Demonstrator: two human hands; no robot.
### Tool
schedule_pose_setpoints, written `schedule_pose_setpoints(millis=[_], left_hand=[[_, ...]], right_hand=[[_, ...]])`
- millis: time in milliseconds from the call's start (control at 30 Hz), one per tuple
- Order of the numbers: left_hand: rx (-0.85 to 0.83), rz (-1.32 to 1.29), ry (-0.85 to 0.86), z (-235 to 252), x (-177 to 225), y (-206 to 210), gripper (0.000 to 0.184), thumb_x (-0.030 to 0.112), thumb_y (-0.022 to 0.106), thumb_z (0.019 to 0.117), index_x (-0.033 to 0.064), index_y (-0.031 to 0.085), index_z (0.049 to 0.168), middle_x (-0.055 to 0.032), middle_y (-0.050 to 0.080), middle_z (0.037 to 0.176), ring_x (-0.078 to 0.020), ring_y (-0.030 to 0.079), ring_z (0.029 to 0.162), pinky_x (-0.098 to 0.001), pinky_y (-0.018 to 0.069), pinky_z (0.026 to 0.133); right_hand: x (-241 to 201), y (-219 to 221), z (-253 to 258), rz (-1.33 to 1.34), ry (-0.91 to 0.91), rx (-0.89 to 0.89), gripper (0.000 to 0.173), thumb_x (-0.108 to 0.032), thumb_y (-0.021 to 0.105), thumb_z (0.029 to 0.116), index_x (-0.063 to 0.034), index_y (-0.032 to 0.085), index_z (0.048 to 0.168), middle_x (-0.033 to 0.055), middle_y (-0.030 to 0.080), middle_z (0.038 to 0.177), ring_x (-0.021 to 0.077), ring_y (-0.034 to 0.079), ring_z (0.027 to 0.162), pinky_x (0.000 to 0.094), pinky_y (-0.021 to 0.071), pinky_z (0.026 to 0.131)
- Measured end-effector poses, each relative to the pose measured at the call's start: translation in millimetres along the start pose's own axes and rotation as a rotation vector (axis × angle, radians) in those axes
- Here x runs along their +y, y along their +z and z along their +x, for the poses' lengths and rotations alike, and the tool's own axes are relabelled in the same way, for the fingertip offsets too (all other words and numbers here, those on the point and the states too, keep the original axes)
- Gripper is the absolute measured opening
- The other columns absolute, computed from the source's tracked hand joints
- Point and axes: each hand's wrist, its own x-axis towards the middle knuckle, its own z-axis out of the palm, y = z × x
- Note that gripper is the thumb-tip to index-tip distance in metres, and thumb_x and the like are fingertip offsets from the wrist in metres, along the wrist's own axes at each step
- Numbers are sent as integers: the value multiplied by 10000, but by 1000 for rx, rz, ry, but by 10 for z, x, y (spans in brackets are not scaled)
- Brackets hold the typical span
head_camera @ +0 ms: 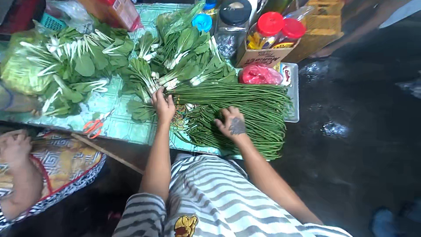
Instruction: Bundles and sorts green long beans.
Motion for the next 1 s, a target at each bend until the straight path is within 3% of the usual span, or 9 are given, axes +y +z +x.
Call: schedule_pose_setpoints(millis=[100,267,400,600,733,800,900,933,1000], left_hand=[[-63,-22,-88,-497,-394,-105,482,283,575,1027,22,492,1423,-216,577,1365,-348,567,1266,-527,477,1071],[-242,-127,-151,-1332,-834,-231,426,216,594,997,-27,546,1344,-202,631,1223,-250,674,999,-414,588,859],[-365,-227,-158,-1569,-692,-159,363,185,598,993,-20,587,1292,-177,649,1184,-208,683,931,-373,599,807],[-667,-289,43,-1334,-321,37,328,237,563,1025,32,617,1274,-119,683,1113,-191,684,943,-390,589,865],[-754,-241,196,-1167,-63,70,270,221,610,1015,78,648,1241,-93,679,1050,-194,667,859,-410,589,789],[-788,-237,336,-1242,6,188,190,232,657,979,130,709,1130,-51,671,952,-164,634,748,-389,574,681],[-993,-205,562,-1369,177,384,138,276,666,968,181,762,997,6,699,857,-145,660,759,-427,586,727],[-1044,-194,588,-1436,246,462,151,283,654,978,180,764,994,6,704,852,-154,668,774,-446,583,750],[-1067,-206,546,-1548,373,599,167,271,630,1003,160,754,996,0,715,877,-146,683,806,-433,589,785]], right_hand=[[-73,396,-102,-65,77,-8,634,-455,695,925,-104,558,1435,216,582,1382,428,543,1291,619,465,1013],[21,202,18,4,69,-117,441,-400,640,985,-130,624,1333,136,667,1290,332,607,1240,589,451,1033],[17,184,17,-53,94,-110,593,-532,697,924,-143,610,1363,187,598,1315,392,565,1244,610,484,975],[-38,186,127,-266,-52,-85,286,-323,608,1015,-93,703,1156,170,681,1194,376,632,1166,600,497,951],[103,-147,236,-167,-125,-111,365,-417,611,1014,-131,699,1223,163,670,1224,379,603,1218,622,474,1006],[198,-281,-3,-124,-188,-26,344,-380,644,991,-155,685,1247,152,657,1218,357,609,1190,563,508,991],[473,-221,-789,-59,-324,38,230,-253,716,886,-124,738,1075,144,679,1079,337,651,1076,534,557,923],[636,-82,-1064,-79,-359,-22,232,-240,734,851,-143,747,1062,138,685,1067,338,656,1063,543,559,909],[973,252,-1416,-156,-401,-106,233,-237,711,897,-195,753,1123,124,694,1094,332,661,1066,535,556,893]])
